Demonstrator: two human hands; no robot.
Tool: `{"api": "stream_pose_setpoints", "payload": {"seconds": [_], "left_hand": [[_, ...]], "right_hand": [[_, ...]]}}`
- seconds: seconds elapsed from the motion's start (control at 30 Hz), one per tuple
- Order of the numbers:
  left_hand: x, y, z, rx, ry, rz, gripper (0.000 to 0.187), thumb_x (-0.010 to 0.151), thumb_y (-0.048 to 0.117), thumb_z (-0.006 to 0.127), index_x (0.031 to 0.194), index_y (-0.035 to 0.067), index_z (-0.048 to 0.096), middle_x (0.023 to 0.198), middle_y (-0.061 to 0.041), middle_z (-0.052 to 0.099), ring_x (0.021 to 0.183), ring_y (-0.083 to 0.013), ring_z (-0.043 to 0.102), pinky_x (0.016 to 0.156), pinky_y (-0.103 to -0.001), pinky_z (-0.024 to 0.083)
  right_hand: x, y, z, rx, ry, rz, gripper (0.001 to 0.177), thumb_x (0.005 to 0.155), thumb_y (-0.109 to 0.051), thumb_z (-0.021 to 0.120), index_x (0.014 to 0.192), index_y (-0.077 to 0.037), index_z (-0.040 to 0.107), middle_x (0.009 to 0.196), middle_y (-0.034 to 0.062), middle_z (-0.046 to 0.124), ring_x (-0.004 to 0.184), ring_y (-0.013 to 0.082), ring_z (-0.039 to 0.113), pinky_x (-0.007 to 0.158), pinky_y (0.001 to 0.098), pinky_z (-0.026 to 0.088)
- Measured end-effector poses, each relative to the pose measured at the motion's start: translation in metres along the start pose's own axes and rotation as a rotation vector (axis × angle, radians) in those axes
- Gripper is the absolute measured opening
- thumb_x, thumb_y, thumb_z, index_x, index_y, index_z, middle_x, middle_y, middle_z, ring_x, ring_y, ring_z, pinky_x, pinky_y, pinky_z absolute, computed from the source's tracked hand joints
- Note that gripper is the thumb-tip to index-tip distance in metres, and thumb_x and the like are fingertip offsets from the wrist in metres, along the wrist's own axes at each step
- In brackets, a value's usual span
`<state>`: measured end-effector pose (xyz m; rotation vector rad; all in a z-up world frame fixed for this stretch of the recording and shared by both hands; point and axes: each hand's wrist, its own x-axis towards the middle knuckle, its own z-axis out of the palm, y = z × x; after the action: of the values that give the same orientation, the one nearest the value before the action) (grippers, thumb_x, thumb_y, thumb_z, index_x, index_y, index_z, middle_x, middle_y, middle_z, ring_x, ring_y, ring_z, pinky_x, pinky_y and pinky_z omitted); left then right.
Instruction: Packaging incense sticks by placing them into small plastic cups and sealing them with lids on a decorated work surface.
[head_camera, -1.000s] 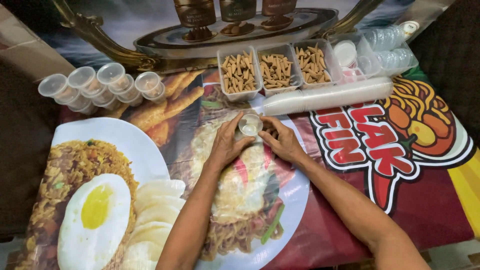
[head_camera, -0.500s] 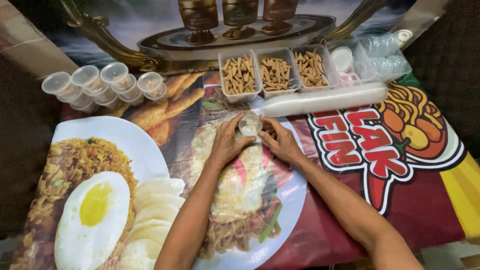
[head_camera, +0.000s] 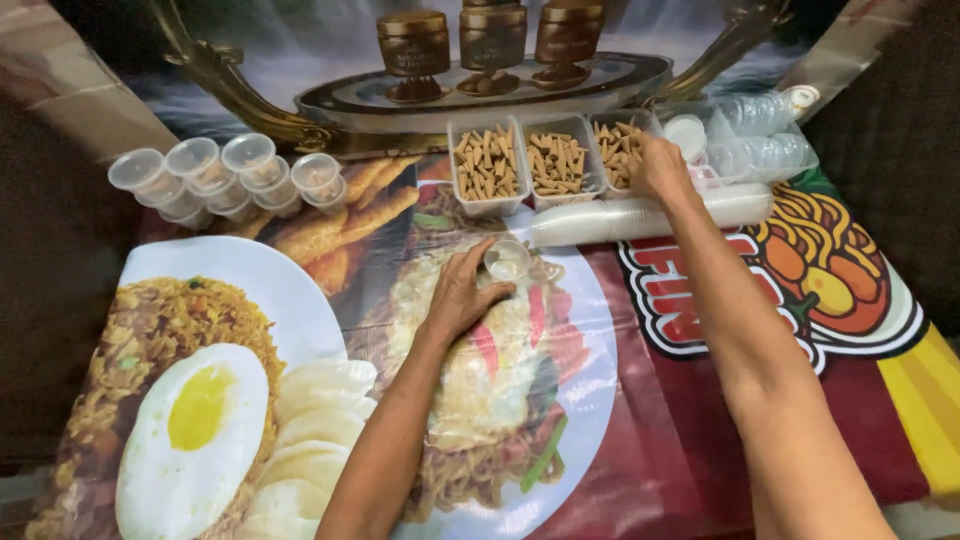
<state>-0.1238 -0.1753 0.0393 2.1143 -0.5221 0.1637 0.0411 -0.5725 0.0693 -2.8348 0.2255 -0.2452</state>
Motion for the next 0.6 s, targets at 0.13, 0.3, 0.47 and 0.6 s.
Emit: {"api": "stream_pose_setpoints", "payload": {"seconds": [0.13,0.3,0.47,0.6], "left_hand": [[-0.002,-0.004,0.002,0.007,-0.008,-0.002,0.086,0.072,0.041,0.09,0.145,0.014,0.053,0.119,-0.015,0.072,0.121,-0.0307,0.062,0.111,-0.046,0.04],[-0.001,-0.004,0.002,-0.003,-0.009,-0.013,0.086,0.073,0.041,0.09,0.145,0.014,0.053,0.117,-0.014,0.072,0.12,-0.0297,0.061,0.111,-0.045,0.04],[-0.001,-0.007,0.004,0.005,-0.009,-0.015,0.087,0.072,0.042,0.09,0.146,0.015,0.053,0.116,-0.013,0.072,0.12,-0.0291,0.061,0.111,-0.045,0.04],[-0.002,-0.005,0.002,-0.002,-0.022,-0.015,0.086,0.073,0.041,0.09,0.146,0.015,0.053,0.117,-0.014,0.072,0.12,-0.0292,0.061,0.111,-0.045,0.039]], "right_hand": [[0.045,0.027,0.036,-0.163,-0.178,0.138,0.075,0.078,-0.017,0.075,0.147,-0.039,0.056,0.122,0.0258,0.07,0.108,0.0475,0.07,0.089,0.0586,0.058],[0.023,-0.009,0.01,-0.125,-0.194,0.043,0.049,0.09,-0.009,0.067,0.138,-0.005,0.064,0.122,0.0328,0.069,0.117,0.0482,0.065,0.097,0.058,0.054],[0.026,-0.02,0.008,-0.059,-0.251,0.24,0.05,0.084,-0.022,0.08,0.132,-0.012,0.069,0.127,0.0257,0.068,0.122,0.0429,0.063,0.1,0.057,0.052],[0.046,0.012,0.028,-0.026,-0.245,0.242,0.042,0.083,-0.015,0.078,0.124,-0.006,0.075,0.12,0.03,0.07,0.118,0.0466,0.064,0.096,0.0572,0.053]]}}
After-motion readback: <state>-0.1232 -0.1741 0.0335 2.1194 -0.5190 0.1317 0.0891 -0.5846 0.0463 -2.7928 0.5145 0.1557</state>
